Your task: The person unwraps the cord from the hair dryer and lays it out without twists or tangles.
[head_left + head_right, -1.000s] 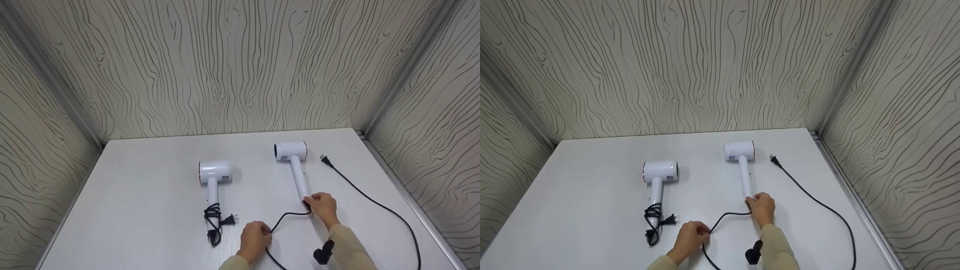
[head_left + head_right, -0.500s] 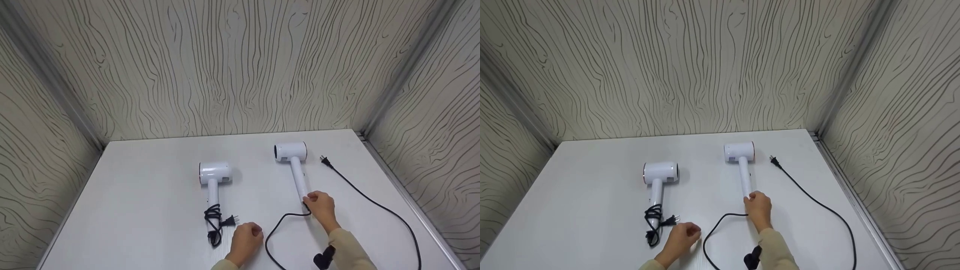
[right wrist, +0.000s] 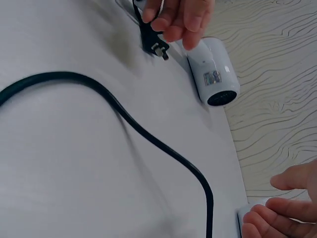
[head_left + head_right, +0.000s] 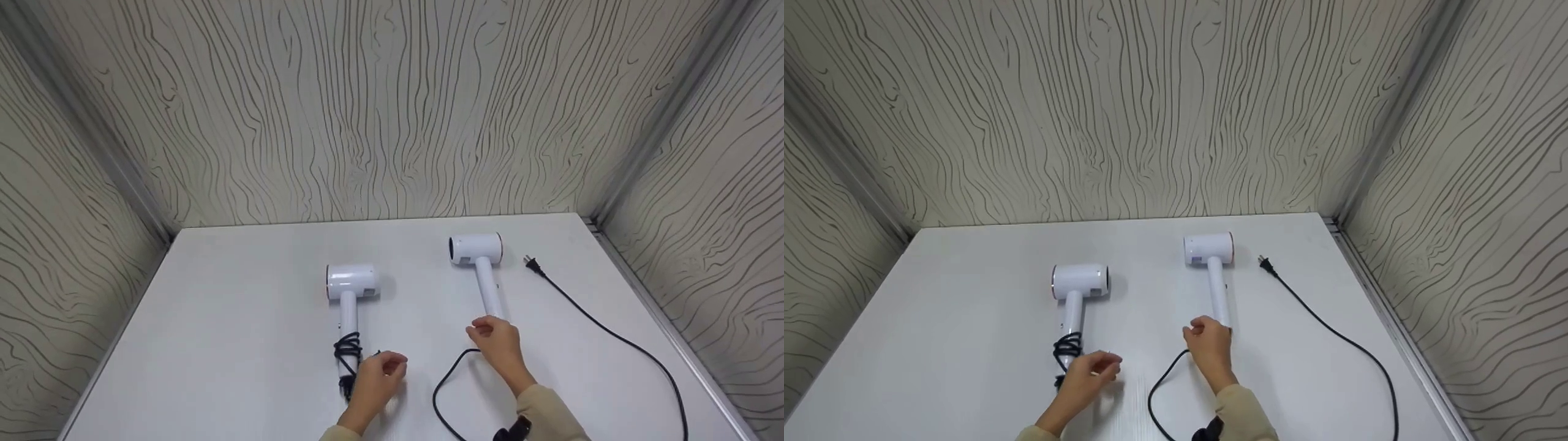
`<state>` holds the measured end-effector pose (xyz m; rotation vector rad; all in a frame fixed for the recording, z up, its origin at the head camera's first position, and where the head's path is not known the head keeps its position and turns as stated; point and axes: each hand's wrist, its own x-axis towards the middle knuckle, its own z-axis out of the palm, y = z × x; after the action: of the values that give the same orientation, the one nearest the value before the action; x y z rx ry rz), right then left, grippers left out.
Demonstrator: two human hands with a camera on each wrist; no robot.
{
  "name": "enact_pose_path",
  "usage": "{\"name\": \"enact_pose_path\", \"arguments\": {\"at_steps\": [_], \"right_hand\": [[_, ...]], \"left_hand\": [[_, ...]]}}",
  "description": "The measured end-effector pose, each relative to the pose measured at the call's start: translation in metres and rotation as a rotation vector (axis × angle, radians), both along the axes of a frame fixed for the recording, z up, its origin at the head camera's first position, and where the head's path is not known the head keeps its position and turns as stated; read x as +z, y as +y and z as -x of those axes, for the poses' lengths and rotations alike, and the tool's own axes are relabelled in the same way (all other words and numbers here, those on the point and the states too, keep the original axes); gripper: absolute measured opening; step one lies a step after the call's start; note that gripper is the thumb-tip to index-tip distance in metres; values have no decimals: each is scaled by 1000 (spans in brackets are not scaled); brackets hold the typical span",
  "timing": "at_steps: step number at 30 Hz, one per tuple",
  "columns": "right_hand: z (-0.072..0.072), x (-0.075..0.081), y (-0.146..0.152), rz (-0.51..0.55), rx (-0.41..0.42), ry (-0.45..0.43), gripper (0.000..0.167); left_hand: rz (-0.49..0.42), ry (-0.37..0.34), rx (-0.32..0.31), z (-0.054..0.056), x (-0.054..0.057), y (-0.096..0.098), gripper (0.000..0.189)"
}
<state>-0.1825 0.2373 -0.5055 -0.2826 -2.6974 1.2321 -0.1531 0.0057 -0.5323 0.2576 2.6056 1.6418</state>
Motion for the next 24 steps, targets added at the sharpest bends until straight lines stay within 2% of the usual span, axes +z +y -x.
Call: {"name": "enact_pose_path", "arguments": {"at_steps": [3, 12, 18, 24], "right_hand": [[-4, -2, -11, 12, 23, 0, 14], [-10, -7, -35, 23, 95, 35, 11], [-12, -11, -49, 49, 128, 20, 11], [-14, -17, -66, 55, 193, 22, 13]], "left_hand": [[-33, 0, 25, 1, 3, -10, 13], [-94, -12, 152, 5, 8, -37, 15], [-130, -19, 237, 7, 9, -52, 15], [-107, -33, 319, 8, 8, -67, 15]]}}
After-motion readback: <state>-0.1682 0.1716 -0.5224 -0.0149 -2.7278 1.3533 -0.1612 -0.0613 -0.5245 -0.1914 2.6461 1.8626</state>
